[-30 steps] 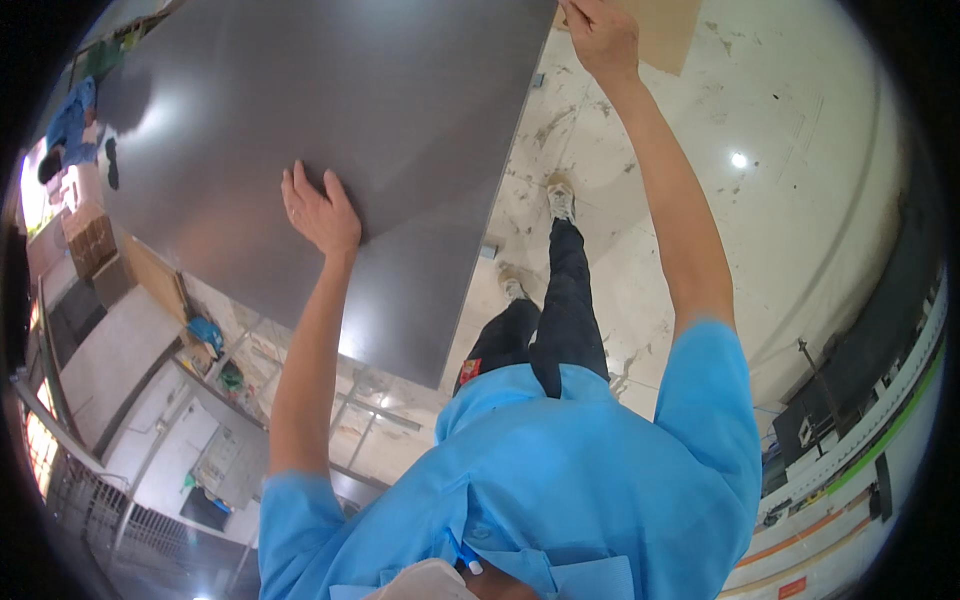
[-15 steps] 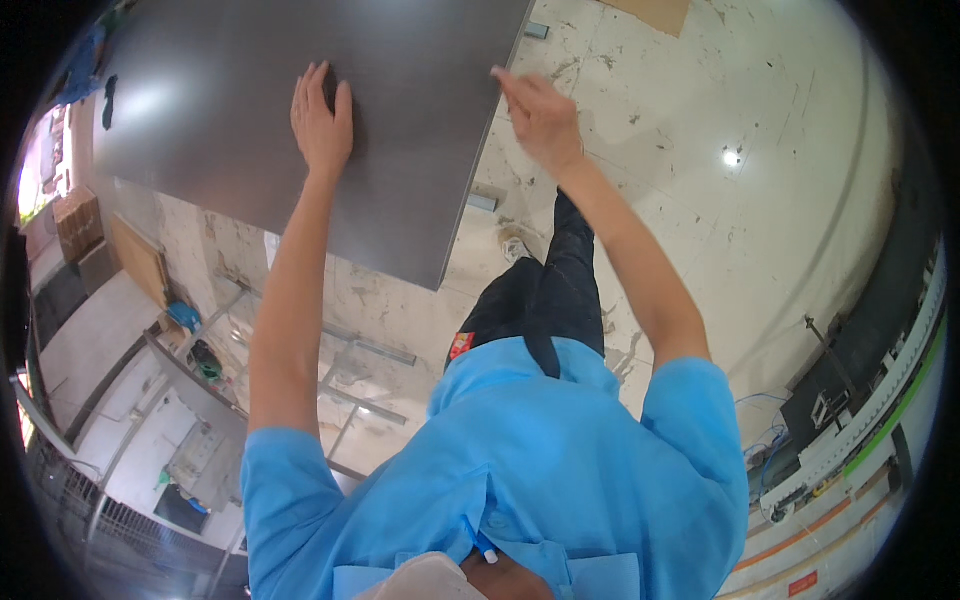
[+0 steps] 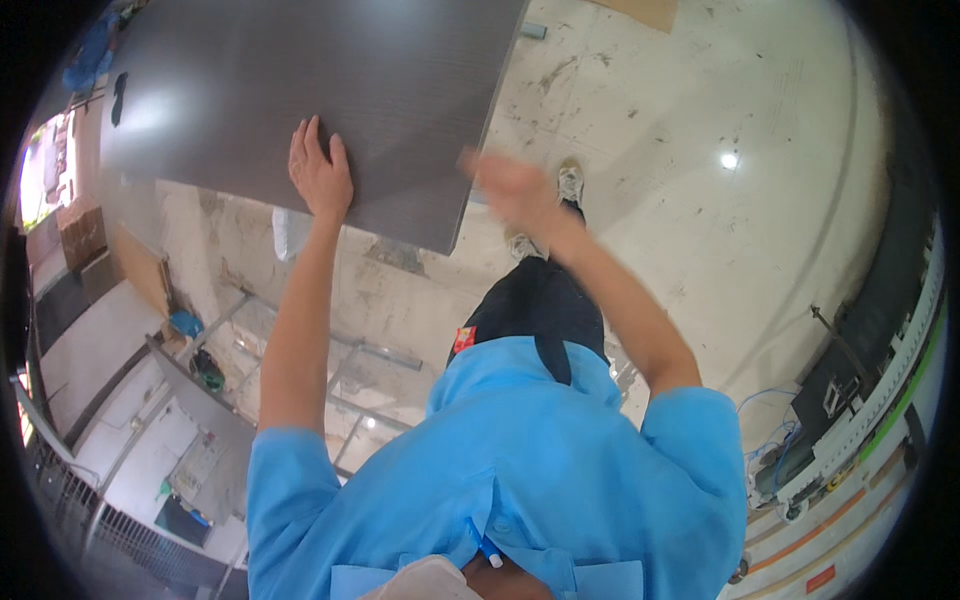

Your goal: The person scrapes a large grey sheet with a small metal tool, moving along the edges and surface. They pause to wipe the sheet with a black cloth and continue scraping. Another person stands nearby and briefly marks the sheet.

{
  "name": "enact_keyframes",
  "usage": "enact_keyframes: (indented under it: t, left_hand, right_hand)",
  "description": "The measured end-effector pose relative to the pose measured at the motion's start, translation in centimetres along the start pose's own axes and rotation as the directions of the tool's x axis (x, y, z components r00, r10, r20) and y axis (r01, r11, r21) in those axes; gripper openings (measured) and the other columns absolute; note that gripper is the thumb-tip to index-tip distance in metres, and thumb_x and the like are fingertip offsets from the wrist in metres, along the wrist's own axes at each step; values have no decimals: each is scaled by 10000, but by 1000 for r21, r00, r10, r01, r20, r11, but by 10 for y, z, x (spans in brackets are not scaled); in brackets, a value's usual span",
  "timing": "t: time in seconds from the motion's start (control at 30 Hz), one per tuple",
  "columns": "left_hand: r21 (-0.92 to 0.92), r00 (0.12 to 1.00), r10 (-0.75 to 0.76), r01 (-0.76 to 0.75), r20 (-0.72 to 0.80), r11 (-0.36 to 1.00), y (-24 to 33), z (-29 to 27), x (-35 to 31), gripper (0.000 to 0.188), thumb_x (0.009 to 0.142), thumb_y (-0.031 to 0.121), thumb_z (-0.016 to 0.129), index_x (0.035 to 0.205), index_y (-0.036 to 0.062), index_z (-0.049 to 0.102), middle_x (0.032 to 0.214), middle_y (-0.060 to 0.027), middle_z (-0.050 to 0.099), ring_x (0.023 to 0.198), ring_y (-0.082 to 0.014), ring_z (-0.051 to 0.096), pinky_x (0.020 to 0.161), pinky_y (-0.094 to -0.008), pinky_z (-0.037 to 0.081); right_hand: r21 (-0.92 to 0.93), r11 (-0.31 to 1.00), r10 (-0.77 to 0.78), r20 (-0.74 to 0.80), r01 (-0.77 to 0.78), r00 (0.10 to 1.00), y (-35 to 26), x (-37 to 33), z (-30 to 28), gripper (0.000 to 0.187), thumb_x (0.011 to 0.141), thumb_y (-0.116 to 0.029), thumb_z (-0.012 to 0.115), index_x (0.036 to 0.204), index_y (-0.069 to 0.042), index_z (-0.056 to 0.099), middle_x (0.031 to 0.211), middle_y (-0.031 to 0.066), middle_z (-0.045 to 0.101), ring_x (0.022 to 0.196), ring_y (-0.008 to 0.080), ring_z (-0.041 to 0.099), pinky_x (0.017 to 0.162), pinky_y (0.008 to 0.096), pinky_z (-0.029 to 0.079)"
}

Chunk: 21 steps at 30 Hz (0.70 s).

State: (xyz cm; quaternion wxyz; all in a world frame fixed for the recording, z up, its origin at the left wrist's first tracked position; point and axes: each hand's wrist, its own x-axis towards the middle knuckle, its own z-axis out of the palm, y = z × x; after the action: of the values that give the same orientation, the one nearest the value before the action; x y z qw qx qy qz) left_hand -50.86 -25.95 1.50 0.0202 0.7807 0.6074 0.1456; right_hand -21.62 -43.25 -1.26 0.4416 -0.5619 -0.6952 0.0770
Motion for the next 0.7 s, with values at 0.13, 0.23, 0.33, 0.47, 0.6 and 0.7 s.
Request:
enact_keyframes:
  t: [0.13, 0.23, 0.33, 0.47, 0.6, 0.7]
  left_hand:
    - [-45, 1000, -10, 9, -15, 999, 1, -2, -2, 561, 1079, 415, 564, 1572, 147, 559, 1650, -112, 508, 1576, -333, 394, 1296, -509, 278]
    - [-24, 999, -29, 29, -25, 999, 1, 1, -2, 557, 1076, 418, 567, 1564, 150, 566, 1642, -110, 515, 1571, -326, 403, 1299, -507, 277]
    - [-49, 999, -15, 12, -52, 999, 1, 2, -2, 555, 1075, 419, 567, 1559, 147, 570, 1644, -111, 515, 1569, -320, 409, 1305, -507, 273]
    - [-39, 998, 5, -8, -68, 999, 0, 3, -2, 554, 1074, 425, 564, 1551, 142, 575, 1646, -110, 517, 1570, -318, 412, 1310, -502, 272]
    - [-52, 997, 16, -20, -76, 998, -1, 4, -1, 556, 1075, 428, 565, 1548, 136, 577, 1647, -109, 519, 1571, -318, 411, 1309, -494, 275]
    - [-49, 997, 15, -19, -81, 999, -2, 4, -1, 550, 1078, 423, 566, 1546, 135, 579, 1649, -111, 518, 1572, -315, 411, 1307, -488, 276]
  right_hand:
    - [-100, 966, 222, -156, -239, 963, 86, 72, -15, 272, 1025, -115, 660, 1260, -171, 787, 882, 94, 691, 746, 304, 702, 610, 412, 570]
    - [-16, 963, 268, -80, -270, 960, 65, 57, -1, 302, 1016, -93, 692, 1307, -126, 765, 903, 117, 695, 768, 318, 689, 647, 430, 555]
    - [-27, 983, 182, -9, -182, 983, 9, 2, 14, 389, 970, -79, 685, 1346, -162, 745, 954, 72, 712, 785, 290, 721, 636, 386, 584]
    - [-86, 996, 48, 121, -38, 992, -83, -72, 30, 420, 931, -46, 673, 1345, -91, 726, 945, 52, 694, 784, 225, 731, 608, 387, 594]
    - [120, 990, -112, 350, 74, 930, -97, -85, 19, 362, 947, -66, 662, 1302, -85, 733, 923, 63, 691, 757, 230, 726, 584, 386, 589]
    - [-173, 985, 36, 62, -25, 997, -45, -41, 16, 352, 995, -46, 621, 1324, -104, 730, 913, 96, 709, 732, 268, 714, 582, 381, 584]
